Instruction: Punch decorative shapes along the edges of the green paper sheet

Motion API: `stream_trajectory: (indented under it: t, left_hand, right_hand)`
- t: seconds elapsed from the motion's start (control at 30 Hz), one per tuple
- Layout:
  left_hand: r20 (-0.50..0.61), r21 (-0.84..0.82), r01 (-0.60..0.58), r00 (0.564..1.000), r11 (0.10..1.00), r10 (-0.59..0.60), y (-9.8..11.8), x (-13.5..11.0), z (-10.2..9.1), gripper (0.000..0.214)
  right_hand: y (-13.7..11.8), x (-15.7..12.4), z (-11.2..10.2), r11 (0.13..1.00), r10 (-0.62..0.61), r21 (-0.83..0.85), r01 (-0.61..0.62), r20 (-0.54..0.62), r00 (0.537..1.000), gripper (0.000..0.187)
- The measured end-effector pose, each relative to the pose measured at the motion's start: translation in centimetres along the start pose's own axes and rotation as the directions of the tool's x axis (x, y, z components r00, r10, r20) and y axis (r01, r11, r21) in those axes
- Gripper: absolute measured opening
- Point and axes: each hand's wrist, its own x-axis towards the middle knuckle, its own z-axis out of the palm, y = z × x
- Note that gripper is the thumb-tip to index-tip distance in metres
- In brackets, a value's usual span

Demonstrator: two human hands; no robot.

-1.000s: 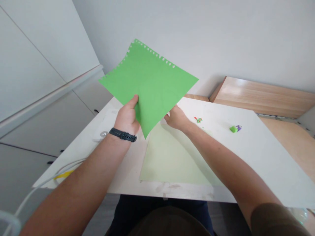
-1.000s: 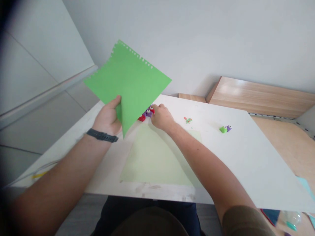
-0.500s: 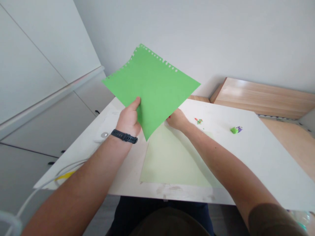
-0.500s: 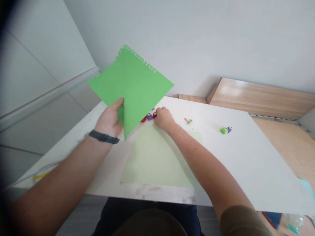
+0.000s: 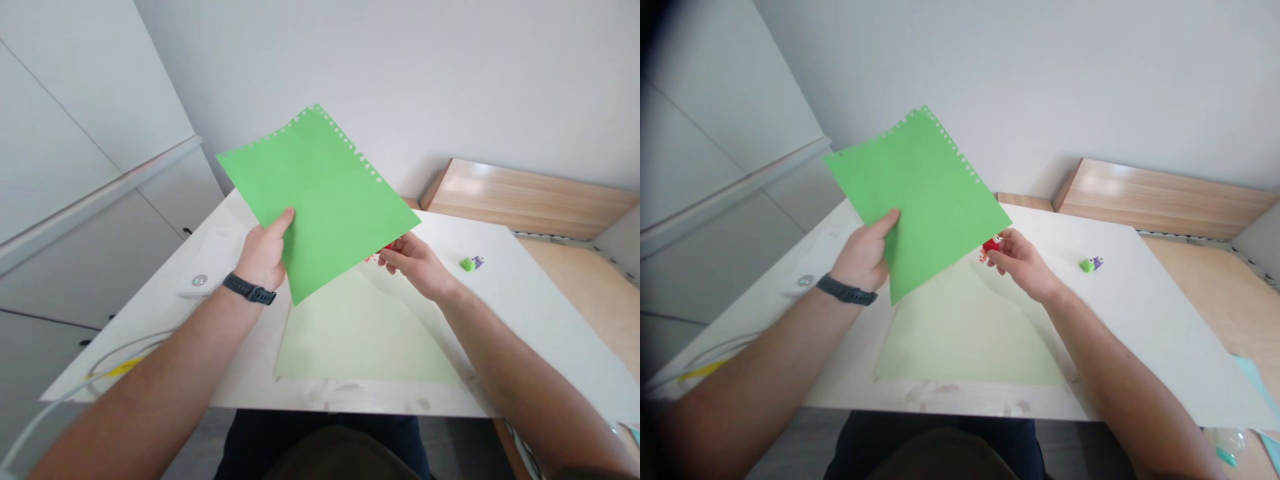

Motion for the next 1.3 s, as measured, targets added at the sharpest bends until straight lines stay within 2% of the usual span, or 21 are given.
stream_trajectory:
  t: [0.1, 0.27, 0.43, 0.67, 0.93, 1.13, 1.3]
  left_hand:
    - [0.051, 0.047, -0.073, 0.996, 0.996, 0.071, -0.6, -0.4, 0.1, 0.038]
    - [0.080, 0.174, -0.032, 0.997, 0.984, 0.019, -1.5, -0.9, 0.0, 0.037]
    - [0.103, 0.316, -0.040, 0.995, 0.948, 0.007, -2.1, -1.4, 0.0, 0.045]
    - [0.182, 0.371, -0.101, 0.983, 0.923, 0.034, -2.3, -2.5, 0.3, 0.049]
    - [0.174, 0.421, -0.108, 0.984, 0.901, 0.037, -2.3, -2.6, 0.4, 0.057]
    - [0.162, 0.438, -0.133, 0.984, 0.889, 0.067, -2.2, -2.7, 0.5, 0.052]
    - [0.168, 0.444, -0.146, 0.983, 0.884, 0.077, -2.2, -2.7, 0.6, 0.054]
  right_hand:
    - [0.3, -2.5, -2.1, 0.993, 0.048, 0.111, -0.045, -0.020, 0.999, 0.018]
    - [1.5, -4.4, -3.7, 0.909, 0.150, 0.405, -0.102, -0.090, 0.985, 0.036]
    - [1.8, -4.6, -4.0, 0.837, 0.202, 0.535, -0.115, -0.106, 0.974, 0.021]
    - [1.4, -5.2, -3.8, 0.819, 0.231, 0.553, -0.155, -0.071, 0.970, 0.020]
    - [2.1, -4.9, -3.1, 0.819, 0.269, 0.535, -0.208, -0.039, 0.962, 0.020]
    - [2.2, -4.9, -3.6, 0.842, 0.255, 0.511, -0.173, -0.094, 0.962, 0.023]
    - [2.3, -4.9, -3.9, 0.866, 0.248, 0.465, -0.184, -0.080, 0.965, 0.023]
